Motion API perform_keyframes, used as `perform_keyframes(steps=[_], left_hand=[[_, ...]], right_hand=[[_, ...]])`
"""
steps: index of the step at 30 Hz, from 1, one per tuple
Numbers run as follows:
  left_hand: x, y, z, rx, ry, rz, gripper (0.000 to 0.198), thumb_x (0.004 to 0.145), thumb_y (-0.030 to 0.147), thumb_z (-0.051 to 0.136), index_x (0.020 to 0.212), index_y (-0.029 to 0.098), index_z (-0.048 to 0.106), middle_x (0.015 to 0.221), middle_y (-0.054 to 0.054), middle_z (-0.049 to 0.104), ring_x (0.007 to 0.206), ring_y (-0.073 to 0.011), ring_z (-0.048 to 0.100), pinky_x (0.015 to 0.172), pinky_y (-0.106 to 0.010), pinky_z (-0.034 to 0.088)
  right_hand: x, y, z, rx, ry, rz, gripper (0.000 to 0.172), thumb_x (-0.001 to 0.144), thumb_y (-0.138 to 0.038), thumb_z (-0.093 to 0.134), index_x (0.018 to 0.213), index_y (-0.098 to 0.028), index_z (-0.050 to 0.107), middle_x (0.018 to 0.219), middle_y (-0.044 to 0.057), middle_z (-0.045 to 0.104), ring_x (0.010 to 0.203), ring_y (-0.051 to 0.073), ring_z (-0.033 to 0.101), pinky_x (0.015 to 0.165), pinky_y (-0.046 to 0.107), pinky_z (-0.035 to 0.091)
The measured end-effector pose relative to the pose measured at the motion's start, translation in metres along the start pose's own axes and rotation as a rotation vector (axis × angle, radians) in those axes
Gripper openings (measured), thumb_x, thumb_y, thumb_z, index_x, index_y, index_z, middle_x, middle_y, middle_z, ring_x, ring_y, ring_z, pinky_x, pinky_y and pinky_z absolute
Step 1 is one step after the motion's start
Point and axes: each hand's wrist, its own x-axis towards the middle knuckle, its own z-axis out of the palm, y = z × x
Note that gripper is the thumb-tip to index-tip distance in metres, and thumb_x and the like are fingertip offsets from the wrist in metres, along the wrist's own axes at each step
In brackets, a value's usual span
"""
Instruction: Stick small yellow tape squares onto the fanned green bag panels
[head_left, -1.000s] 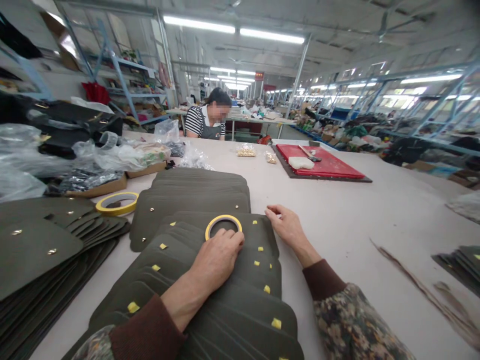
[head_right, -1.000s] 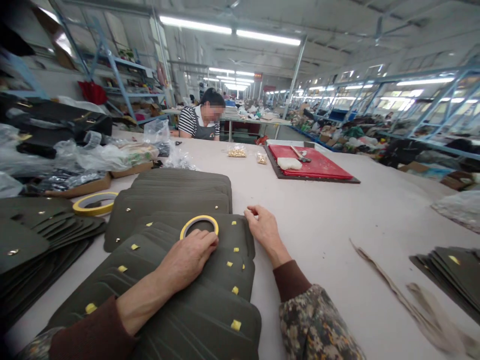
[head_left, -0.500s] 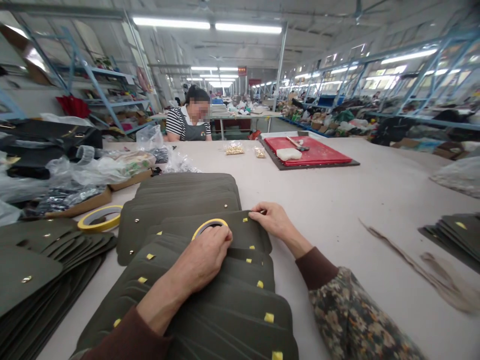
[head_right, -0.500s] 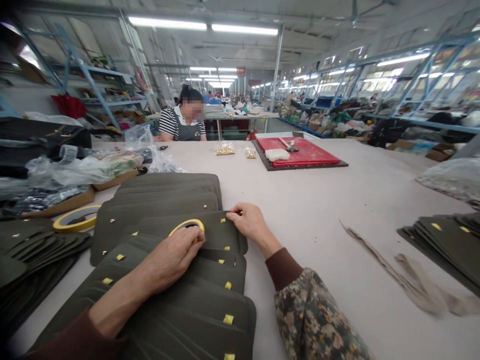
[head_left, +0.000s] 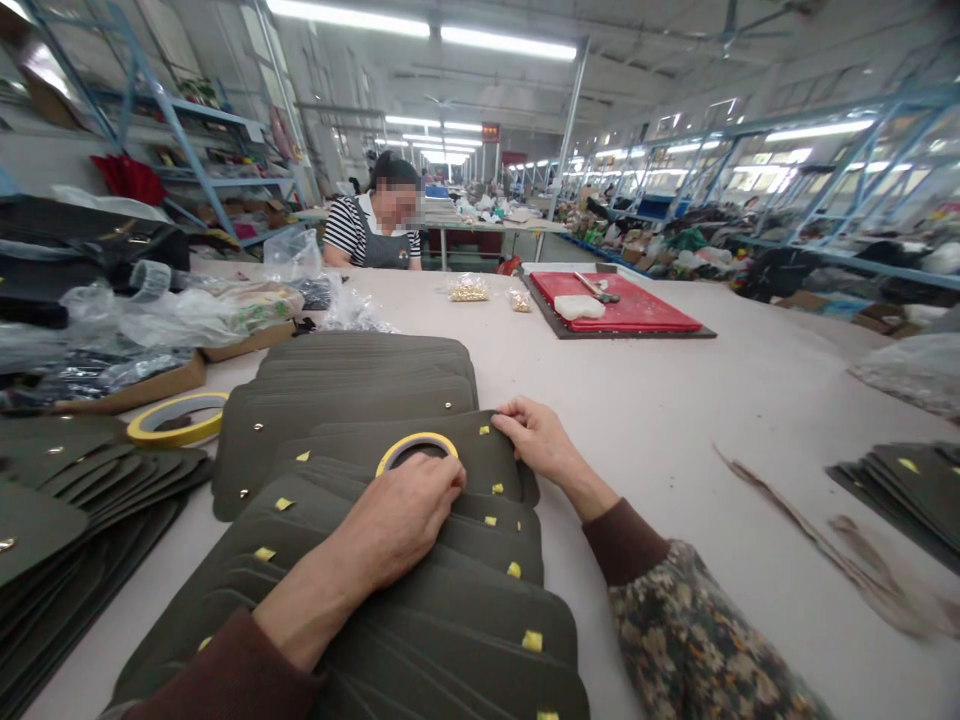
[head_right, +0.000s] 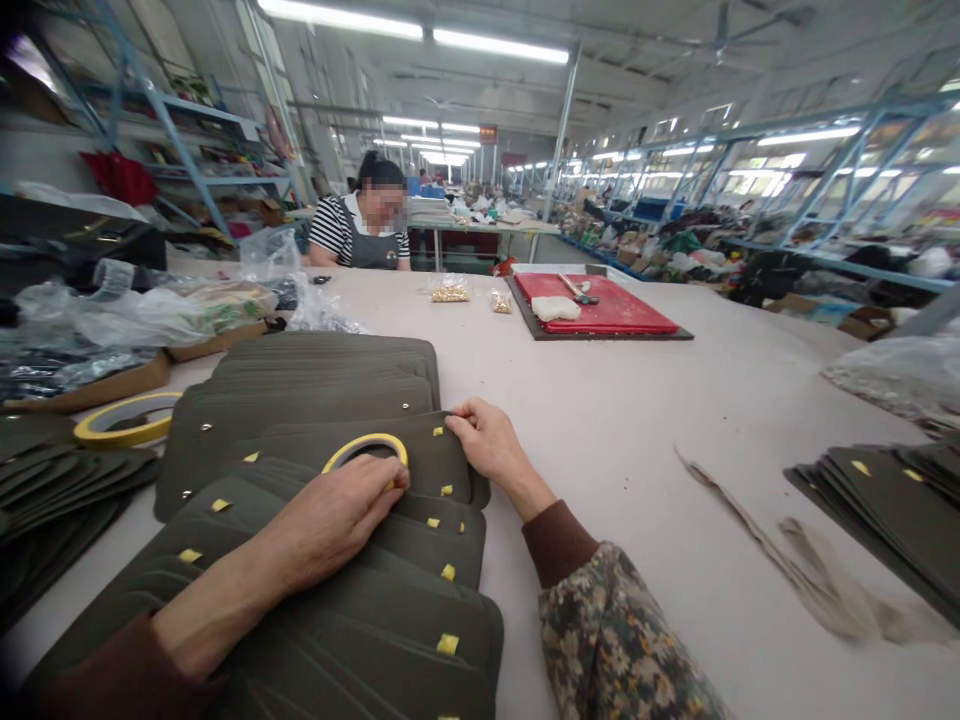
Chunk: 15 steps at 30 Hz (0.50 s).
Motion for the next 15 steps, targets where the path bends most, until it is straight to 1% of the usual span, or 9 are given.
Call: perform_keyframes(steps=[2, 4, 8, 10, 13, 15], left_hand=[[0.003, 0.001, 0.004, 0.037, -0.035, -0.019, 0.018, 0.096, 0.024, 0.034, 0.094, 0.022, 0.052, 0.091, -0.003, 0.059, 0.089, -0.021, 0.054, 0.077, -0.034, 0.041], [0.005, 0.002, 0.005, 0.062, -0.041, -0.035, 0.019, 0.096, 0.024, 0.033, 0.094, 0.021, 0.052, 0.09, -0.004, 0.059, 0.088, -0.0217, 0.053, 0.076, -0.034, 0.04], [0.007, 0.006, 0.002, 0.064, -0.044, -0.029, 0.018, 0.096, 0.024, 0.035, 0.088, 0.021, 0.05, 0.085, -0.003, 0.057, 0.083, -0.0214, 0.051, 0.075, -0.035, 0.039], [0.005, 0.007, 0.0, 0.024, -0.021, -0.021, 0.019, 0.096, 0.024, 0.033, 0.086, 0.021, 0.048, 0.085, -0.003, 0.056, 0.082, -0.0203, 0.05, 0.073, -0.034, 0.038], [0.002, 0.007, -0.005, -0.018, 0.042, 0.007, 0.019, 0.097, 0.025, 0.031, 0.085, 0.021, 0.046, 0.085, -0.002, 0.055, 0.081, -0.0194, 0.049, 0.072, -0.032, 0.038], [0.0, 0.006, -0.008, -0.039, 0.081, 0.033, 0.019, 0.097, 0.025, 0.031, 0.086, 0.022, 0.046, 0.084, -0.001, 0.055, 0.08, -0.0188, 0.049, 0.072, -0.032, 0.038]], right_hand=[[0.001, 0.001, 0.001, -0.001, -0.004, 0.008, 0.013, 0.08, -0.031, 0.056, 0.077, -0.019, 0.058, 0.056, -0.006, 0.055, 0.046, 0.009, 0.047, 0.045, 0.02, 0.039], [0.002, 0.002, 0.002, 0.001, -0.001, 0.016, 0.012, 0.08, -0.03, 0.056, 0.077, -0.018, 0.058, 0.055, -0.006, 0.055, 0.046, 0.009, 0.048, 0.045, 0.02, 0.039], [0.002, 0.002, 0.002, 0.015, 0.007, 0.039, 0.011, 0.08, -0.028, 0.056, 0.078, -0.017, 0.061, 0.056, -0.005, 0.057, 0.045, 0.008, 0.048, 0.042, 0.019, 0.039], [0.002, 0.003, 0.002, 0.028, -0.002, 0.05, 0.013, 0.08, -0.026, 0.058, 0.087, -0.017, 0.064, 0.057, -0.005, 0.058, 0.044, 0.008, 0.047, 0.041, 0.018, 0.039], [0.001, 0.0, 0.0, 0.06, -0.044, 0.075, 0.026, 0.08, -0.021, 0.058, 0.105, -0.017, 0.065, 0.058, -0.006, 0.058, 0.041, 0.007, 0.047, 0.038, 0.017, 0.041], [-0.001, -0.005, -0.004, 0.091, -0.088, 0.124, 0.027, 0.081, -0.019, 0.057, 0.106, -0.016, 0.066, 0.054, -0.006, 0.057, 0.038, 0.007, 0.048, 0.036, 0.017, 0.042]])
